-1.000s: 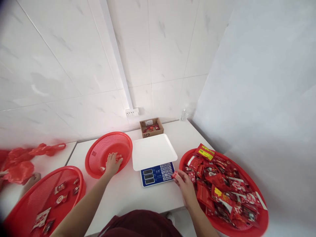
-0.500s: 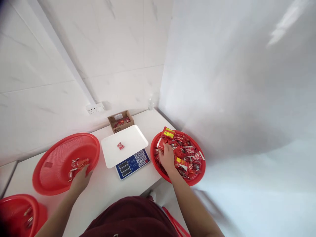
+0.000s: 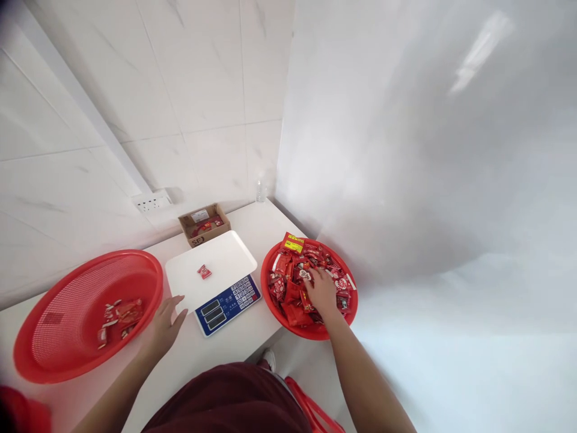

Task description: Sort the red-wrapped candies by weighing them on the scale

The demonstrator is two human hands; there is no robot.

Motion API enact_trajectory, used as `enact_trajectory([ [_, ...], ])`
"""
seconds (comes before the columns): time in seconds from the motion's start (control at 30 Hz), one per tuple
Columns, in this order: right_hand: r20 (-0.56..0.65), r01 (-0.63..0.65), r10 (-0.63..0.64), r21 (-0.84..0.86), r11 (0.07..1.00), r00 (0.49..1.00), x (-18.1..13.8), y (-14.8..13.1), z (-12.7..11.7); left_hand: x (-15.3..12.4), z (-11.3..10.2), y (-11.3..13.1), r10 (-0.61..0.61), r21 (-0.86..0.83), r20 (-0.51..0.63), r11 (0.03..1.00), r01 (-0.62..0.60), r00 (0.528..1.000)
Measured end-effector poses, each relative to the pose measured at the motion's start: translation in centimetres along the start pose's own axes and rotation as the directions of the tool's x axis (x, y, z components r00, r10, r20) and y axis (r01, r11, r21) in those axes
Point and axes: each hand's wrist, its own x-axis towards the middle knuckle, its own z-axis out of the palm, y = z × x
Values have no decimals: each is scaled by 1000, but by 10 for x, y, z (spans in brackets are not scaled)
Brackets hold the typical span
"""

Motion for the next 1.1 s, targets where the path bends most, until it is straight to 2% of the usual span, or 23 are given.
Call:
enact_trajectory([
  [0.03,-20,-82,81,-34,996,997,6,1,-1,-1,0,2,-2,-2,12,1000,2,1000],
  [0.1,42,-202,206,-84,976,978,17,0,1,-3,1,6,-8,0,30,1000,8,1000],
  [0.17,124,-238,254,-129,963,959,24,-6,6,-5,2,10,-14,0,45,1000,14,999],
  [0.27,150,-176,198,-145,974,969,25,-15,15,-8,4,15,-21,-11,70,1000,22,997],
  [0.43,224,-59,67,-41,997,972,19,-12,13,-13,6,19,5,-28,112,1000,-2,994],
  [0.6,216,-127,124,1,992,968,27,0,5,-16,8,16,21,-51,92,999,-16,996],
  [0.7,199,-189,190,-21,982,962,36,2,10,-15,10,16,51,-76,70,996,-45,996],
  [0.83,232,-267,270,-47,963,934,43,2,17,-16,11,18,69,-110,56,992,-63,996],
  [0.97,239,-278,271,-9,961,932,41,5,13,-21,8,17,40,-138,78,990,-29,996],
  [1.1,201,-270,243,123,955,949,33,13,0,-27,2,11,-4,-179,74,984,17,997],
])
